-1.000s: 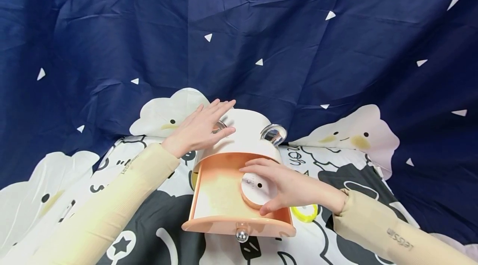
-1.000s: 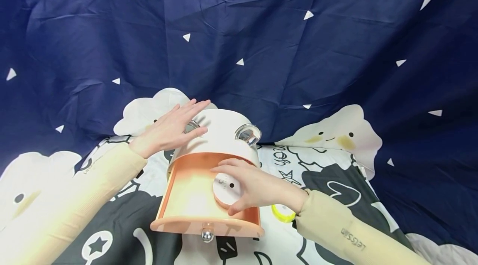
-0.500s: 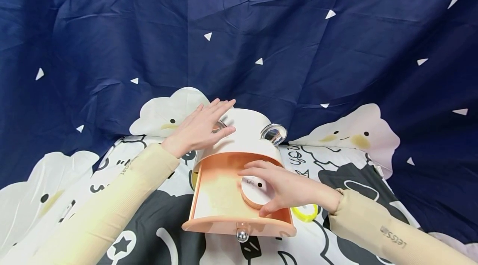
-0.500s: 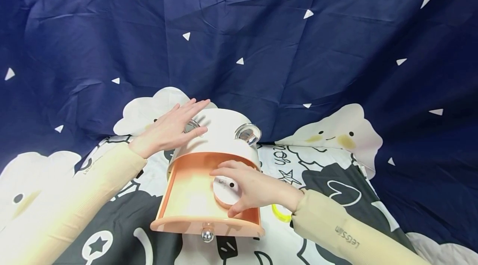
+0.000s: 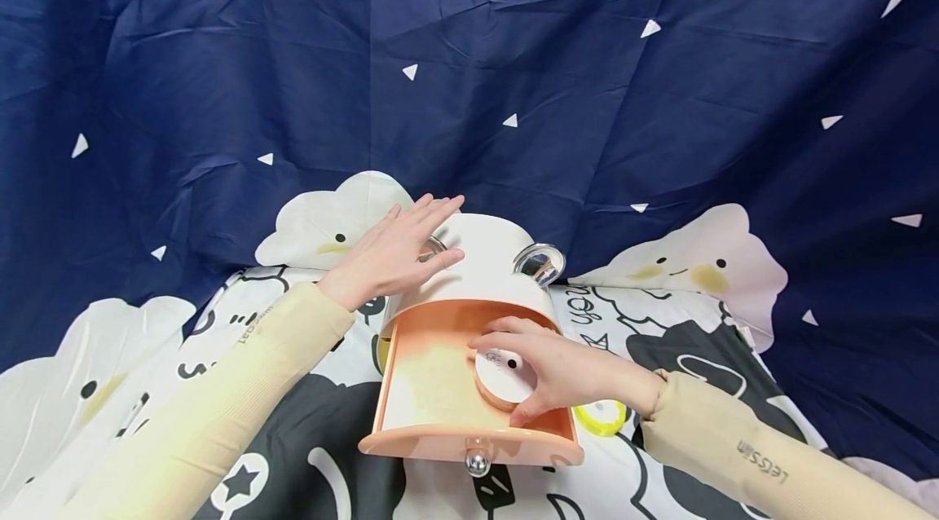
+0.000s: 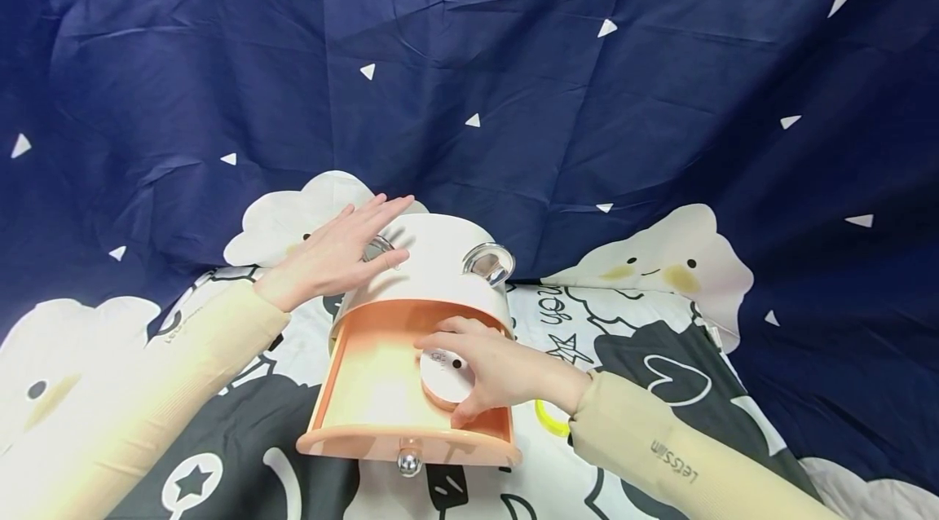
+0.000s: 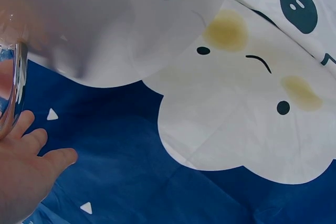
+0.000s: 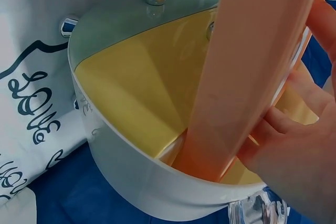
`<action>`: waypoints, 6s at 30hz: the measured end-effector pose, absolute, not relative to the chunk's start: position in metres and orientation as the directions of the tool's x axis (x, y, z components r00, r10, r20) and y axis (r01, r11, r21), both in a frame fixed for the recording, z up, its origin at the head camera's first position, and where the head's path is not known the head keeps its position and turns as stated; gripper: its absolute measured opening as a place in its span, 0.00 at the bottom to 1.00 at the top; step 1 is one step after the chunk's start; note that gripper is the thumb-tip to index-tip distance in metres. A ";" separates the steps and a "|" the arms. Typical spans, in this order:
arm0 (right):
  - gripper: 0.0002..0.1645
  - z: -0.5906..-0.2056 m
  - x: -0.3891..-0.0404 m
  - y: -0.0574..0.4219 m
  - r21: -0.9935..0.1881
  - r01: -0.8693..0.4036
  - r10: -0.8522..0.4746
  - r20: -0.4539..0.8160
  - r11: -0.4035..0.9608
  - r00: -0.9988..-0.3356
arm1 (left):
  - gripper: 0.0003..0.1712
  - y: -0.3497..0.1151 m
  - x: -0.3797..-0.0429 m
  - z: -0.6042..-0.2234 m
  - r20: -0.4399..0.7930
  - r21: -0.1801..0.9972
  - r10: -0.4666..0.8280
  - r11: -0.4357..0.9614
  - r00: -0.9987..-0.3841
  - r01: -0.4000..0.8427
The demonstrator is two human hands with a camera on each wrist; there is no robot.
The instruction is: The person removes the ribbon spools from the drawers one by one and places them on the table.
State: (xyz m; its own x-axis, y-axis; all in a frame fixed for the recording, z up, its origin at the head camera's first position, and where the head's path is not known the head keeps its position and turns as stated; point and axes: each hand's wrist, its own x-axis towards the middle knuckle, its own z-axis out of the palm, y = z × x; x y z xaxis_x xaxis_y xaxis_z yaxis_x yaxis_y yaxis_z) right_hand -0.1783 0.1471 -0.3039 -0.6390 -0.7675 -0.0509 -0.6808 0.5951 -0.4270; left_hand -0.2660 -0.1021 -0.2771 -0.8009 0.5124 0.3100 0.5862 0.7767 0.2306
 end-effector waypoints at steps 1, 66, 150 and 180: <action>0.47 -0.304 -0.178 0.147 -0.426 -0.680 -0.766 -0.052 0.597 -0.641 | 0.41 -0.102 -0.266 -0.277 0.310 0.230 0.513 0.776 -0.800 0.587; 0.45 -0.268 -0.159 0.177 -0.444 -0.676 -0.748 0.020 0.588 -0.664 | 0.41 -0.101 -0.264 -0.274 0.307 0.233 0.518 0.773 -0.799 0.591; 0.48 -0.364 -0.177 0.350 -0.419 -0.543 -0.457 0.295 0.727 -0.839 | 0.41 -0.101 -0.263 -0.276 0.314 0.253 0.505 0.771 -0.804 0.584; 0.47 -0.400 -0.184 0.376 -0.488 -0.347 -0.320 0.140 0.801 -0.937 | 0.41 -0.101 -0.263 -0.279 0.313 0.243 0.502 0.778 -0.806 0.579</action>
